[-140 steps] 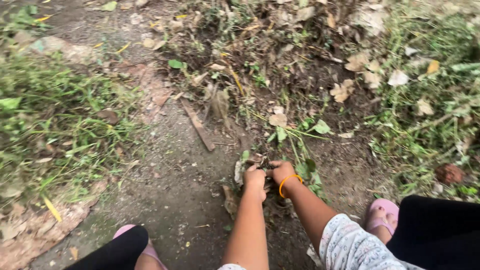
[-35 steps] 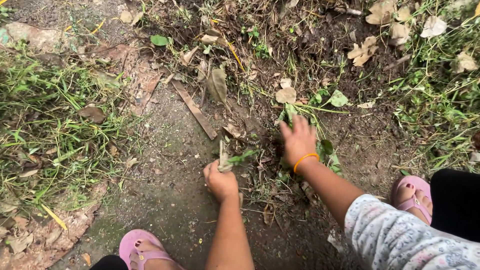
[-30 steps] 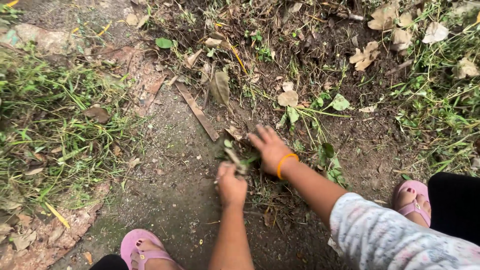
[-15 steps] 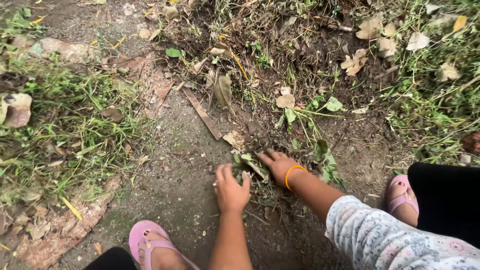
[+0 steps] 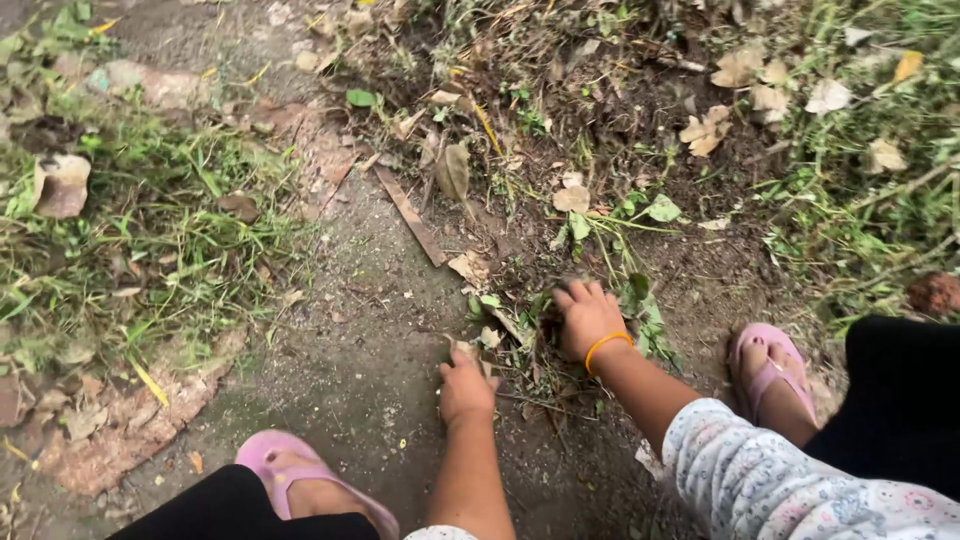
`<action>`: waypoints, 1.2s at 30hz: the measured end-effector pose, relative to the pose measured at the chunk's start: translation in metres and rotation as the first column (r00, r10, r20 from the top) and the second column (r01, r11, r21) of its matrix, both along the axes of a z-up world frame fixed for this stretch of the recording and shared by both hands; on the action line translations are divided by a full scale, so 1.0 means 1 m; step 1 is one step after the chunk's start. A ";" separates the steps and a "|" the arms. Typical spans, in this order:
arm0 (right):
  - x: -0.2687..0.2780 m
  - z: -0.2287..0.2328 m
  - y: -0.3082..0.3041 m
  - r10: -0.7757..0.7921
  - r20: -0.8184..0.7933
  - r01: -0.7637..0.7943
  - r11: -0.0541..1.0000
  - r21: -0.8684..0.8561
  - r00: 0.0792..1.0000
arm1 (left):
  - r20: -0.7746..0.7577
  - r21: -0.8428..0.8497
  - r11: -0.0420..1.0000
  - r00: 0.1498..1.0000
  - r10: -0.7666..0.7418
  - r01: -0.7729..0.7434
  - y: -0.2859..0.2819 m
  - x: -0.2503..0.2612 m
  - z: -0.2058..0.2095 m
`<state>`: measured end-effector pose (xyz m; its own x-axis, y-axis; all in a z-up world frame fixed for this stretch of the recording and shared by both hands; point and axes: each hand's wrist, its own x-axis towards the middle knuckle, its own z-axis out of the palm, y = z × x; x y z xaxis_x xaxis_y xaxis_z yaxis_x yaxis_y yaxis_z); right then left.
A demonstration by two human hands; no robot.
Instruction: Manually pulling weeds and removing debris from a garden patch by hand.
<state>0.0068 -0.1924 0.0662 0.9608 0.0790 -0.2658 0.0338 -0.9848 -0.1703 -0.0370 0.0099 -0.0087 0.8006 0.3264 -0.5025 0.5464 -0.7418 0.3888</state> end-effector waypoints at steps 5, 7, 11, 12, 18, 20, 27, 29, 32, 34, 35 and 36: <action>0.063 -0.054 0.019 0.084 0.390 -0.173 0.965 0.199 0.917 | 0.065 0.007 0.999 0.997 0.044 -0.044 -0.001 0.019 0.004; 0.078 -0.045 0.036 0.128 0.382 -0.240 0.935 0.262 0.915 | 0.059 0.022 1.000 0.998 -0.002 0.000 -0.002 0.029 0.002; 0.101 -0.037 0.068 0.110 -0.211 -0.083 0.987 0.135 0.971 | 0.064 -0.003 1.000 0.998 0.006 -0.006 -0.002 0.057 0.002; 0.107 -0.045 0.074 0.057 -0.264 -0.025 0.992 0.121 0.963 | 0.059 -0.022 0.999 0.998 0.031 -0.029 -0.001 0.065 0.002; 0.170 -0.076 0.099 0.200 -0.013 -0.199 0.978 0.058 0.980 | 0.247 -0.066 0.989 0.958 0.143 -0.130 0.031 0.120 0.014; 0.167 -0.006 0.111 0.187 -0.157 -0.181 0.982 0.048 0.970 | 0.220 -0.065 0.984 0.960 0.174 -0.164 0.039 0.131 0.020; 0.168 -0.107 0.084 0.196 -0.049 -0.190 0.975 0.117 0.979 | 0.082 -0.072 0.992 0.990 0.114 -0.108 0.036 0.132 0.025; 0.159 -0.127 0.075 0.109 0.000 -0.106 0.973 0.203 0.994 | 0.154 -0.071 0.992 0.982 0.114 -0.104 0.037 0.126 -0.028; 0.143 -0.145 0.058 -0.013 0.096 -0.017 0.954 0.300 0.995 | 0.253 -0.078 0.991 0.960 0.124 -0.108 0.032 0.116 -0.081; 0.133 -0.150 0.045 -0.041 0.153 -0.009 0.952 0.307 0.987 | 0.284 -0.090 0.989 0.949 0.136 -0.115 0.023 0.106 -0.101; 0.130 -0.151 0.039 -0.130 0.190 0.054 0.931 0.361 0.973 | 0.349 -0.194 0.957 0.897 0.272 -0.214 0.019 0.100 -0.106; 0.126 -0.151 0.033 -0.220 0.220 0.112 0.902 0.417 0.950 | 0.395 -0.304 0.905 0.825 0.405 -0.299 0.014 0.095 -0.112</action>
<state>0.1332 -0.1599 -0.0851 0.9991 -0.0411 0.0101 -0.0287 -0.8325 -0.5533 0.0580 0.0240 -0.1207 0.8042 0.5527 -0.2187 0.4853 -0.3981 0.7784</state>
